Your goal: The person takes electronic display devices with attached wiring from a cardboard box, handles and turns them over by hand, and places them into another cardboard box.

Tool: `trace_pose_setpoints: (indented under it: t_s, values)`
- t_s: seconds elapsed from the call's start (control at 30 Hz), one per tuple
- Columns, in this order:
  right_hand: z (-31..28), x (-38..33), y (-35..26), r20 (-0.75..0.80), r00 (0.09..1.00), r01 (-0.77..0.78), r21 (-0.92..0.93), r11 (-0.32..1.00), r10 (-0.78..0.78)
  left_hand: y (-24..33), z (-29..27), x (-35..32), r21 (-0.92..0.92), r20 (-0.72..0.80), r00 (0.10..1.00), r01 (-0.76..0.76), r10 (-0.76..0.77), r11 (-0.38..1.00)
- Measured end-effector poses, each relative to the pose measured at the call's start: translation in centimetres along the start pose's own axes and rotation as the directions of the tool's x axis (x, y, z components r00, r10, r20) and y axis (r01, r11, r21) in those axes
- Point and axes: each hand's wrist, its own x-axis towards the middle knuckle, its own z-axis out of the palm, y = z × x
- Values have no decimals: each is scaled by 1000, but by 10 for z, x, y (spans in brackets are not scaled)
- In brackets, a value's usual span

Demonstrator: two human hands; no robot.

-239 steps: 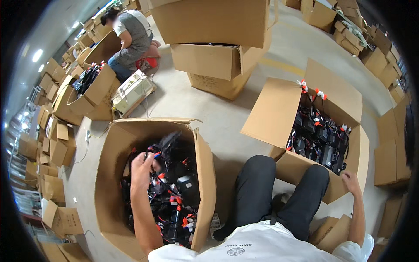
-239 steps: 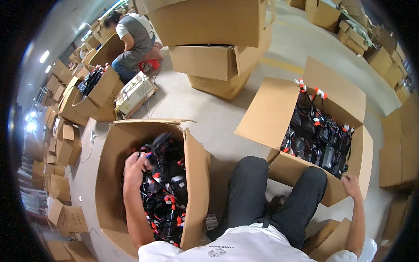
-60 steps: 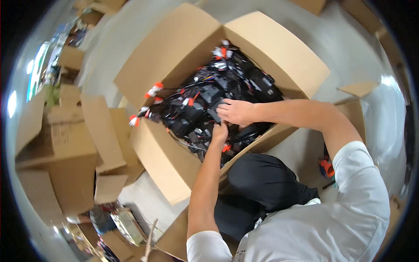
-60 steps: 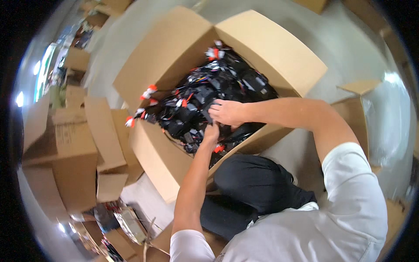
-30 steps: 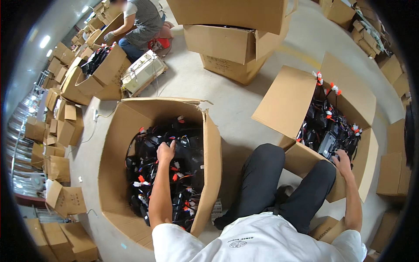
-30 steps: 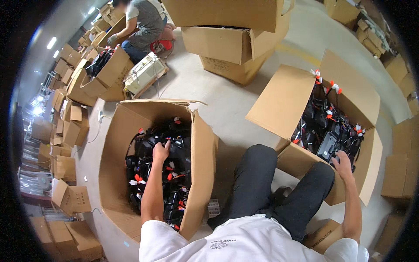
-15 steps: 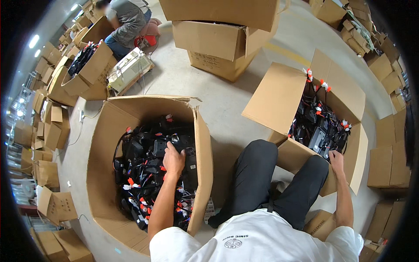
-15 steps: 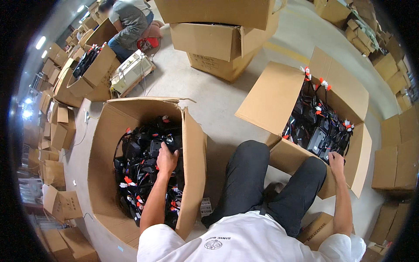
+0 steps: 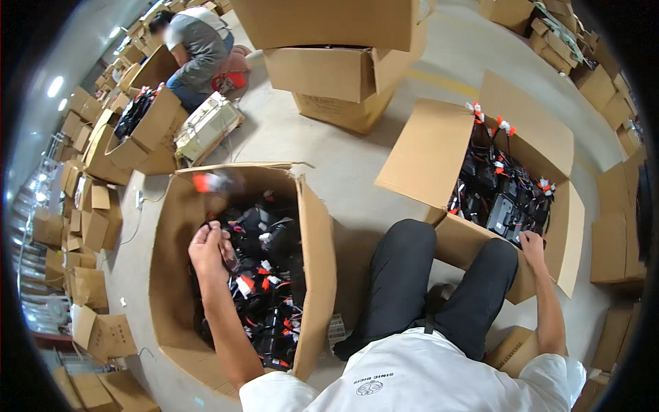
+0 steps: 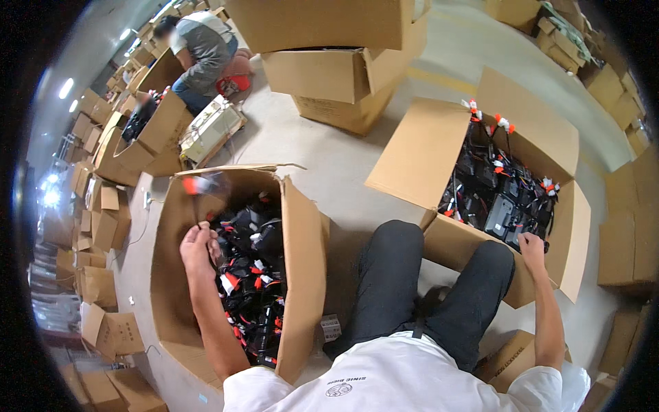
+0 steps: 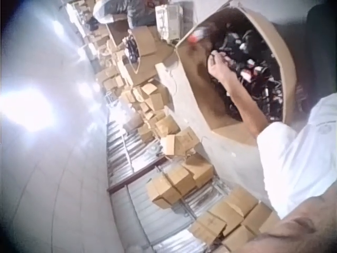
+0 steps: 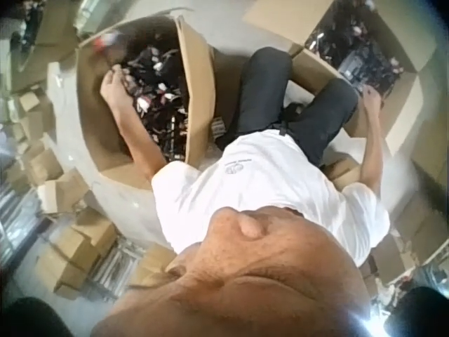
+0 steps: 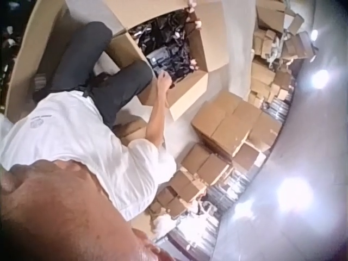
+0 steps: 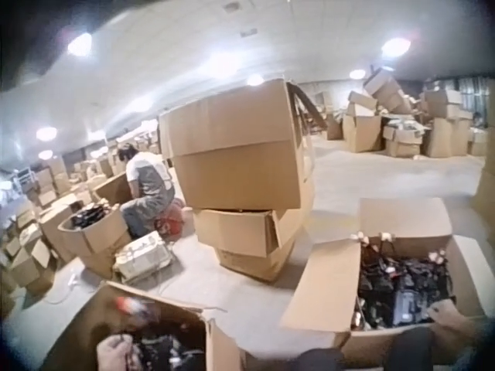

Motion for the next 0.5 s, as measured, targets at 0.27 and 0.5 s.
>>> trace_pose_setpoints:
  t_s: [0.27, 0.5]
  values:
    - [-11, 23, -90, 162, 941, 259, 216, 941, -296, 153, 43, -65, -79, 149, 891, -421, 428, 904]
    - [-71, 6, -358, -133, 621, 693, 555, 461, -773, 187, 134, -137, 92, 530, 812, -340, 243, 936]
